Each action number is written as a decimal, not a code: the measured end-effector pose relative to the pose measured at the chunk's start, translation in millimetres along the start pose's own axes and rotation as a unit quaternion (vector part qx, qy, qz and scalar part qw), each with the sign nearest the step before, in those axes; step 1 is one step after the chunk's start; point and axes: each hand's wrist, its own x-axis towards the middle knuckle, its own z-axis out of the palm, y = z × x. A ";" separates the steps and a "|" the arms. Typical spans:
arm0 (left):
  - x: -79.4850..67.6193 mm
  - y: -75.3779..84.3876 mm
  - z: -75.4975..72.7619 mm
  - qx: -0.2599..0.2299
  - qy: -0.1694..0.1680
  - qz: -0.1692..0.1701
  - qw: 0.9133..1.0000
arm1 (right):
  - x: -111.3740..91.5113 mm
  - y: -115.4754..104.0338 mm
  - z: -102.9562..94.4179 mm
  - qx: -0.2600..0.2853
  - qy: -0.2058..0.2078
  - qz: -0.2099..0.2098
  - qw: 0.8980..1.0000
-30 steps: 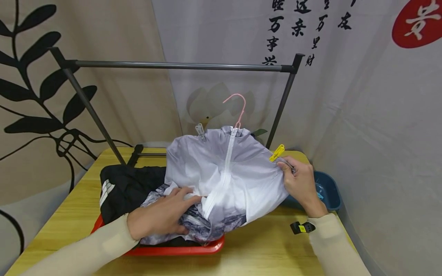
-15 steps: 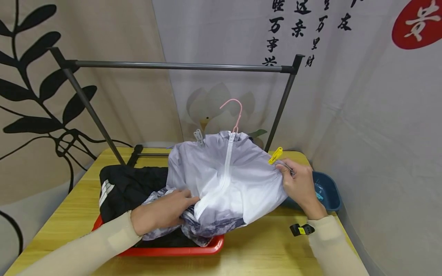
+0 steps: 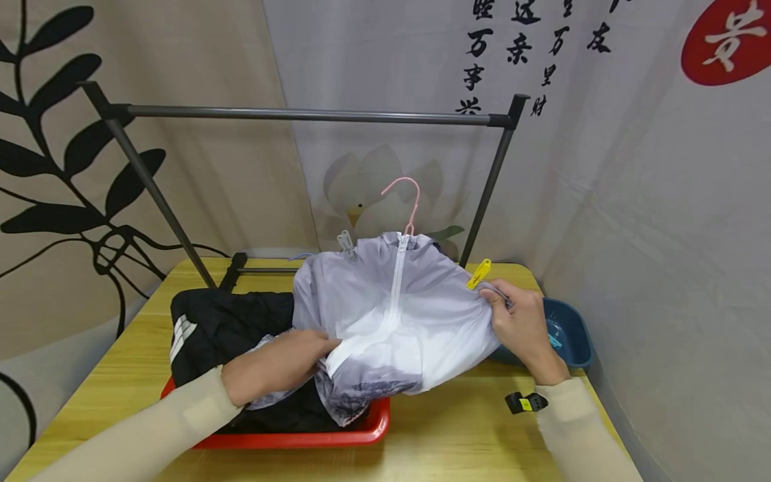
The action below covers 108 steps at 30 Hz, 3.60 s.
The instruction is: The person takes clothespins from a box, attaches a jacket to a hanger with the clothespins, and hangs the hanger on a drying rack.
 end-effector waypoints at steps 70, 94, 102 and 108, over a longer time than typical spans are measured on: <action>136.5 27.4 -17.4 -0.289 0.247 -0.153 0.912 | 41.7 -11.5 -35.1 -0.029 0.130 -0.009 0.991; 219.9 -15.4 34.3 -0.250 0.175 -0.152 0.940 | 44.8 -14.7 -31.9 -0.064 0.144 0.028 0.987; 178.5 -10.3 -2.9 -0.204 0.138 -0.181 0.952 | 42.3 -12.7 -32.2 -0.066 0.138 0.019 0.988; 150.7 -7.6 -16.9 -0.178 0.143 -0.186 0.956 | 39.4 -13.3 -34.5 -0.063 0.144 0.016 0.987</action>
